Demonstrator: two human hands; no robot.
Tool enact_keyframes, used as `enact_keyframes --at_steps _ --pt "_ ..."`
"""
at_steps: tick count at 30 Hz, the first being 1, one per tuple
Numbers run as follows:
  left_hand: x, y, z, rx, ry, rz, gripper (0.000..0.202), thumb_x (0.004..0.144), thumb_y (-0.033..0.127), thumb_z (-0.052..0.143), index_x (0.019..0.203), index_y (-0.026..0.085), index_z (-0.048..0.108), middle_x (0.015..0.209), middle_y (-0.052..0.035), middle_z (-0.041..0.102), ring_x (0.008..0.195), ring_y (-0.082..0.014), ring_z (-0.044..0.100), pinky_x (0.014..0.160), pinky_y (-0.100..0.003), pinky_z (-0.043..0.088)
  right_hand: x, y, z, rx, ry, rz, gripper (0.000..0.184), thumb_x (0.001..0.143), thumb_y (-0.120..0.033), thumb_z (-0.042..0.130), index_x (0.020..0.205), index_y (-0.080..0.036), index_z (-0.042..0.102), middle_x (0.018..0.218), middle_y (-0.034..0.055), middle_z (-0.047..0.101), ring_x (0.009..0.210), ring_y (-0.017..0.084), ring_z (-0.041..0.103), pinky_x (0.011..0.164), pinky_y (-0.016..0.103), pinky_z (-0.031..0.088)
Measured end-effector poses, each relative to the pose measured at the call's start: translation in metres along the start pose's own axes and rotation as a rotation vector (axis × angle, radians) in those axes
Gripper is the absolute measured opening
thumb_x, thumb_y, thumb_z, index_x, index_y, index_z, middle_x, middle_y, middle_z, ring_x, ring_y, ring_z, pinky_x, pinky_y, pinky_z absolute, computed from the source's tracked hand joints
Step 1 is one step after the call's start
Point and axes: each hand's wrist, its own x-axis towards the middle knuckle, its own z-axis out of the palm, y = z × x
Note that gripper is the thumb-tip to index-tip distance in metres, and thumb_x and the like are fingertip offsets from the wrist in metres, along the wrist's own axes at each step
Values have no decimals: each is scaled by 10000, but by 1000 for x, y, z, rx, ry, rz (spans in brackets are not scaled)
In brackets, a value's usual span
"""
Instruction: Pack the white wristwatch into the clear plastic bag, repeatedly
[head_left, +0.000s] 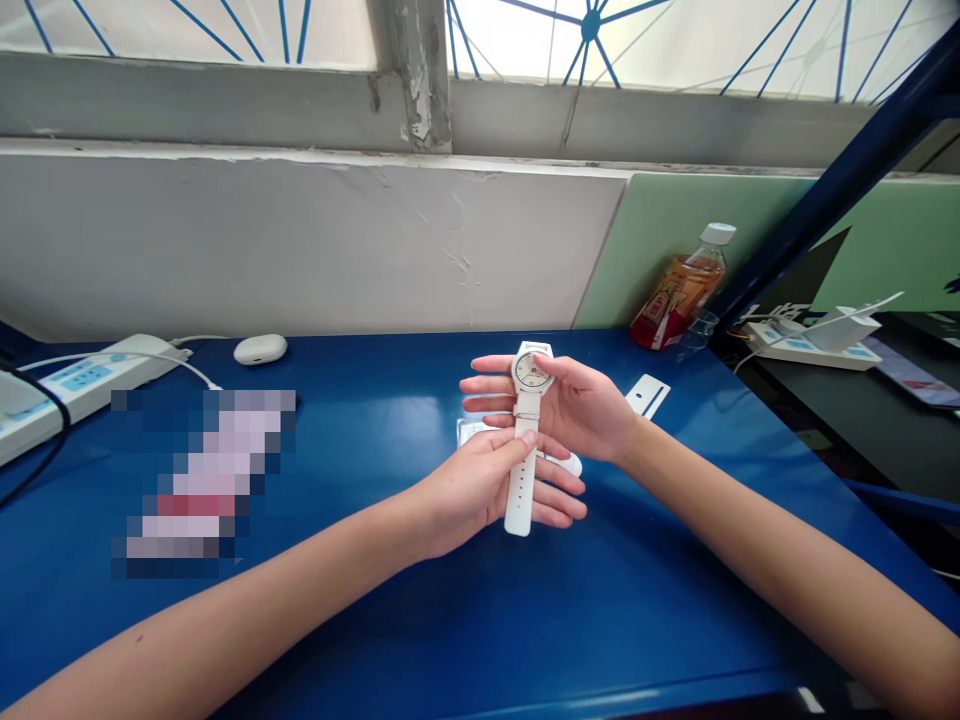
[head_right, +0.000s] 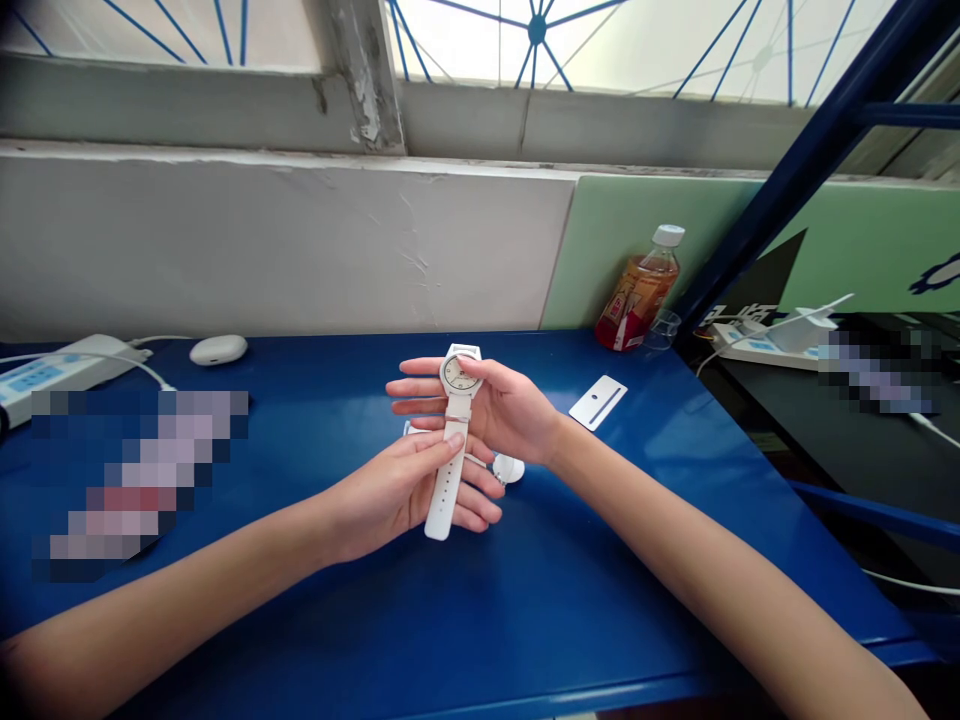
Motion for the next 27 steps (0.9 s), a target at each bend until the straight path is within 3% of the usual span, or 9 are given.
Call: enact_keyframes --at_steps 8,16,27 --pt "0 -1 2 1 -50 -23 402 1034 370 414 982 57 659 911 -185 728 791 -241 742 764 -354 576 1 0 -3 -16 70 17 509 1053 -402 202 1230 -180 624 1221 100 701 1081 211 678 1048 420 437" --pt "2 -3 -2 -3 -54 -1 392 1039 333 394 984 55 666 921 -202 737 824 -256 748 790 -371 574 2 -1 -4 -3 73 19 551 1053 -420 159 1227 -171 619 1176 104 716 1049 214 690 1035 430 444" --pt "1 1 1 53 10 -53 419 1052 314 358 972 51 673 936 -209 741 857 -262 749 828 -396 568 -2 -4 1 -27 -27 21 572 1043 -400 142 1235 -152 620 1195 104 704 1133 210 648 1077 406 396"
